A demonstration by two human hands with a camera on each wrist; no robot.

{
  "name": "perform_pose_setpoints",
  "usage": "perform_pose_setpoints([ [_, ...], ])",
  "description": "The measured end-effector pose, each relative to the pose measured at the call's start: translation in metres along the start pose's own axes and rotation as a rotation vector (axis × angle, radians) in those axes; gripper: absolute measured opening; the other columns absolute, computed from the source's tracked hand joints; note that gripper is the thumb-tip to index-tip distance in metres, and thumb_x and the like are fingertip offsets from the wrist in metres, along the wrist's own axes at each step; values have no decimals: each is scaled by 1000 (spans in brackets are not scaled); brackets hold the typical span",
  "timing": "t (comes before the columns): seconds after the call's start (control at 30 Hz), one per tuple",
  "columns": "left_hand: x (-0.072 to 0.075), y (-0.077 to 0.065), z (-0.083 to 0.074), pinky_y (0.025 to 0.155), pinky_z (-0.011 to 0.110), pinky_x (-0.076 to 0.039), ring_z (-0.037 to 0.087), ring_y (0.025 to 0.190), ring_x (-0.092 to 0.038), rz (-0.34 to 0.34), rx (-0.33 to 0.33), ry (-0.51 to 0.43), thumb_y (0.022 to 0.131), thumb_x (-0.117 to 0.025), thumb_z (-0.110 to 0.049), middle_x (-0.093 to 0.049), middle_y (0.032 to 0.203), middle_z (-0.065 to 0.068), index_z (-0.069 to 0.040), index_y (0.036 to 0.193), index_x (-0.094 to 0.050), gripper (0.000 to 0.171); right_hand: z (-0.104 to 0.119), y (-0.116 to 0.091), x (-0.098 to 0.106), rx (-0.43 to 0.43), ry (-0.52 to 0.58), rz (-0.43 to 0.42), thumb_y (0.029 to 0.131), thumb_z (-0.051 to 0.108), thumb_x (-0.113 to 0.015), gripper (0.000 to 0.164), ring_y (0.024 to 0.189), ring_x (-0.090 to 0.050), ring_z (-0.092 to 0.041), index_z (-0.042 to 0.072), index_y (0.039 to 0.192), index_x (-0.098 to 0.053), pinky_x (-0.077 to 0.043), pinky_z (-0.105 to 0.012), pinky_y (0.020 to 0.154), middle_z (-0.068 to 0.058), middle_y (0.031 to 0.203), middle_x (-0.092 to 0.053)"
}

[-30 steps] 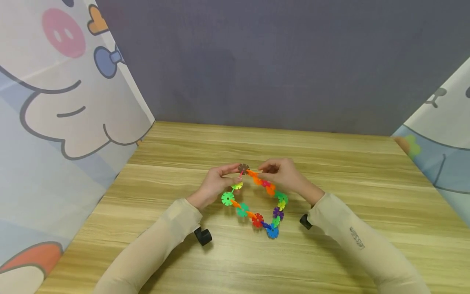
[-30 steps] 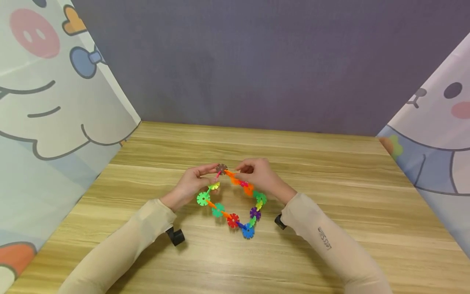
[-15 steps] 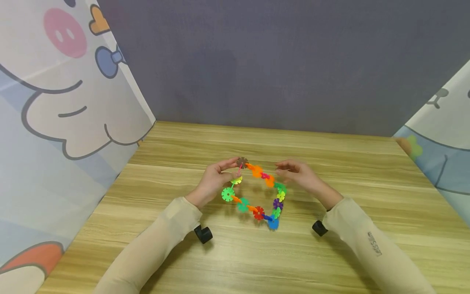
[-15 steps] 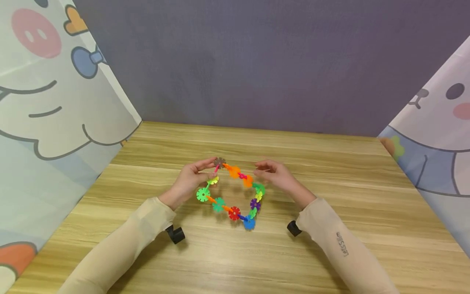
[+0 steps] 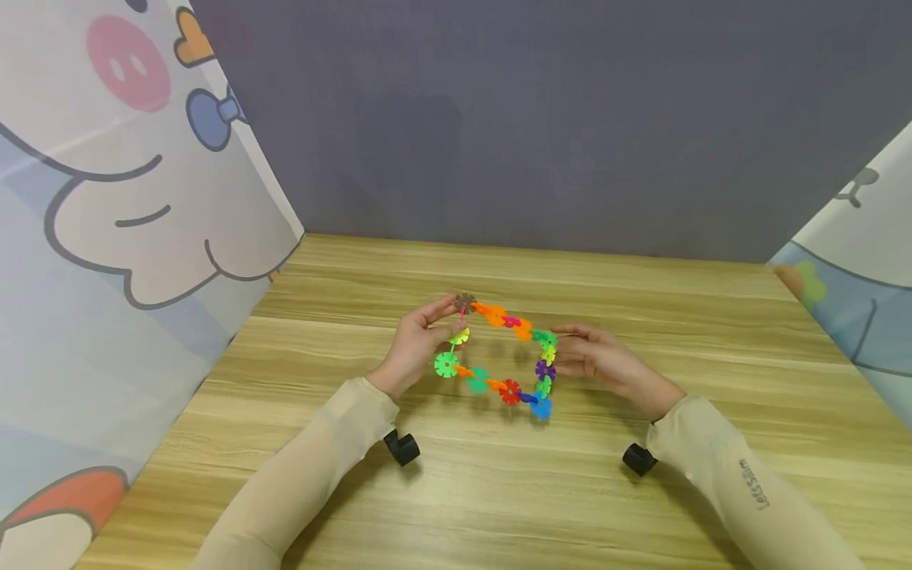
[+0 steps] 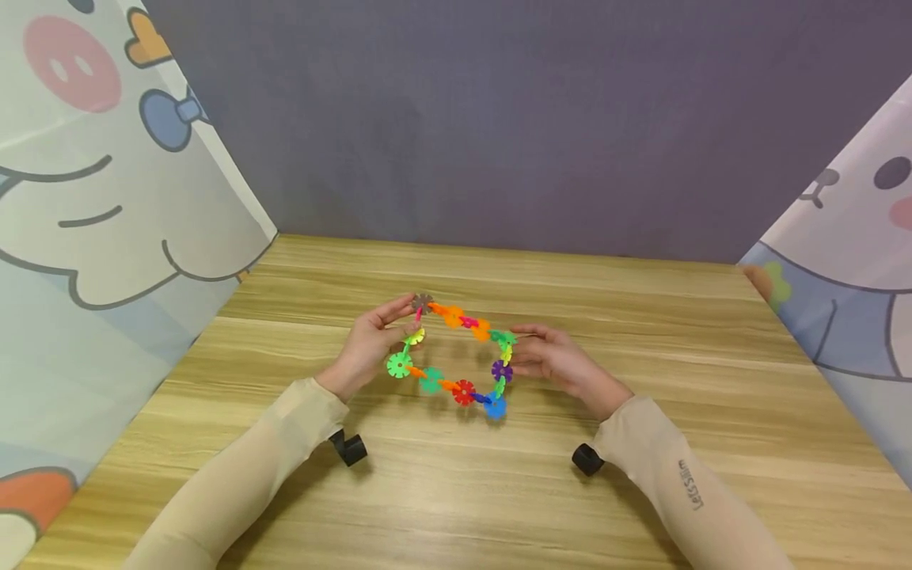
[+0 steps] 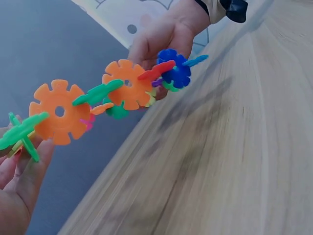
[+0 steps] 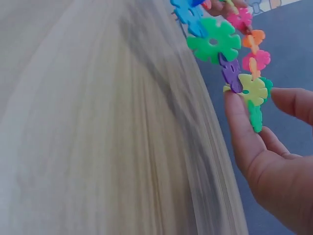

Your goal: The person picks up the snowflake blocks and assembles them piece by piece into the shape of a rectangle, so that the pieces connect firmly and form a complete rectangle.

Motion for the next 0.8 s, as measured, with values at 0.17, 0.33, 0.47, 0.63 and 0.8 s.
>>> perform_pose_setpoints([
  [0.17, 0, 3, 3, 84, 46, -59, 7, 74, -68, -30, 8, -25, 93, -64, 6, -51, 139, 20, -4, 146, -49, 55, 2, -1, 8, 18, 115, -35, 97, -12, -47, 52, 92, -67, -15, -19, 144, -27, -57, -28, 87, -7, 105, -60],
  [0.33, -1, 9, 10, 75, 30, -60, 6, 75, -67, -45, 5, -6, 93, -65, 5, -52, 139, 22, -3, 146, -48, 56, 5, -1, 15, 10, 167, -91, 96, -13, -51, 54, 91, -68, -14, -18, 145, -29, -57, -25, 85, -5, 106, -62],
  [0.47, -4, 12, 15, 73, 25, -58, 4, 76, -66, -44, 0, -3, 93, -65, 5, -51, 141, 22, -2, 147, -46, 57, 8, 0, 20, -1, 179, -125, 96, -12, -51, 59, 90, -69, -14, -19, 147, -22, -57, -25, 84, -5, 104, -64],
  [0.63, -5, 18, 18, 73, 27, -59, 5, 74, -66, -62, -22, 19, 92, -66, 6, -54, 139, 21, -2, 146, -48, 57, 12, 6, 27, 7, 202, -150, 98, -10, -50, 56, 88, -69, -14, -18, 147, -25, -57, -24, 82, -5, 102, -65],
  [0.8, -4, 25, 23, 70, 23, -59, 7, 77, -66, -81, -28, 43, 90, -67, 7, -57, 135, 23, -1, 144, -50, 56, 12, 15, 34, -11, 148, -164, 100, -8, -50, 58, 89, -68, -11, -17, 149, -20, -57, -23, 82, -1, 103, -65],
])
Point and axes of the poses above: each hand's wrist, its own y-axis towards the middle knuckle, its own x-axis out of the back of the hand, z = x × y, the point moved 6 cm from there along y, towards the middle knuckle
